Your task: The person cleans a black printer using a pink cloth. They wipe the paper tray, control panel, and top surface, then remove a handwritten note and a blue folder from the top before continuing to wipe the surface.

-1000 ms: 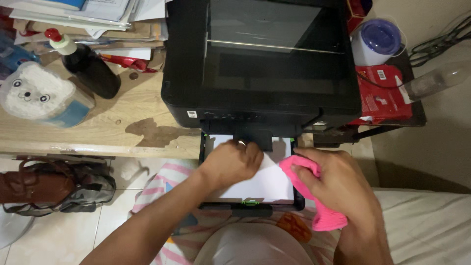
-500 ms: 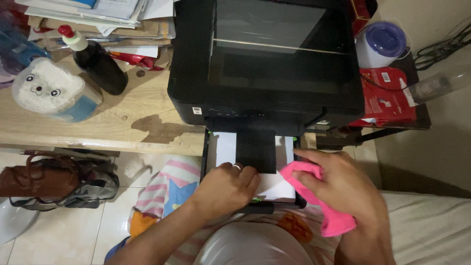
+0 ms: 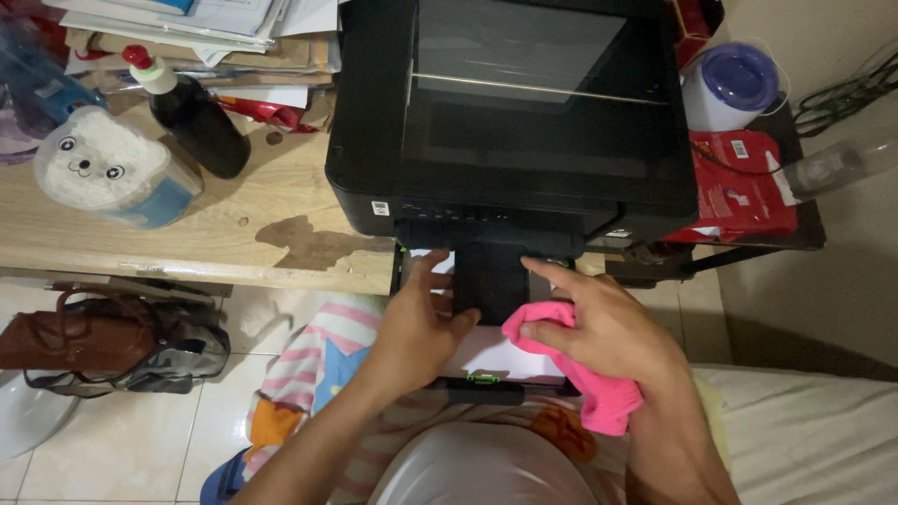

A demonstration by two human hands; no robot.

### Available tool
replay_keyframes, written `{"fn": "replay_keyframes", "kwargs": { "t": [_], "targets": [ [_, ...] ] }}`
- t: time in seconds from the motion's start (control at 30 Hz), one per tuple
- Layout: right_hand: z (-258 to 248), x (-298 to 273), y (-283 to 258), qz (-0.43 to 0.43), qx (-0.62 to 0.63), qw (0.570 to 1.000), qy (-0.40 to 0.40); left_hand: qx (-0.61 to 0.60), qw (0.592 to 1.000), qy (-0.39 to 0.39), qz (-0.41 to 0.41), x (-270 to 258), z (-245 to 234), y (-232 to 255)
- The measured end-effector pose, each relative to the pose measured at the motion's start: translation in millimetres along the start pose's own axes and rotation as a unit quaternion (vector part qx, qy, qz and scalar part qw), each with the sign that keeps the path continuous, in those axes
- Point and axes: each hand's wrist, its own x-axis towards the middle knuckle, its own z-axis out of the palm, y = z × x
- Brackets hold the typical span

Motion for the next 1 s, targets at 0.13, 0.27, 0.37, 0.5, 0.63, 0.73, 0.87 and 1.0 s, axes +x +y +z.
{"fn": "replay_keyframes", "kwargs": {
  "t": [0.13, 0.27, 0.37, 0.5, 0.63, 0.73, 0.87, 1.0],
  "targets": [
    [-2, -1, 2, 0.017, -0.002, 1.000, -0.008, -0.303, 0.950, 0.003, -0.073, 10, 18, -22],
    [-2, 2, -1, 0.040, 0.016, 0.999, -0.029, -0.389, 0.905, -0.043, -0.164, 17, 22, -29],
    [-2, 4, -1, 0.028, 0.019, 0.999, -0.032, -0.417, 0.888, -0.061, -0.186, 20, 23, -30],
    [0, 5, 7, 0.058, 0.003, 0.997, -0.043, -0.401, 0.900, -0.051, -0.164, 18, 24, -26],
    [-3, 2, 11, -0.068, 0.000, 0.998, 0.018, -0.013, 0.984, 0.108, 0.139, -11, 21, -17],
    [-13, -6, 3, 0.051, -0.018, 0.998, -0.021, 0.302, 0.871, 0.158, 0.354, -24, 14, -11],
    [-20, -8, -2, 0.087, -0.003, 0.996, -0.007, 0.386, 0.791, 0.066, 0.471, -29, 8, -10],
    [-23, -6, 8, -0.047, 0.019, 0.997, 0.054, 0.419, 0.758, 0.051, 0.497, -26, 8, -9]
  ]
}}
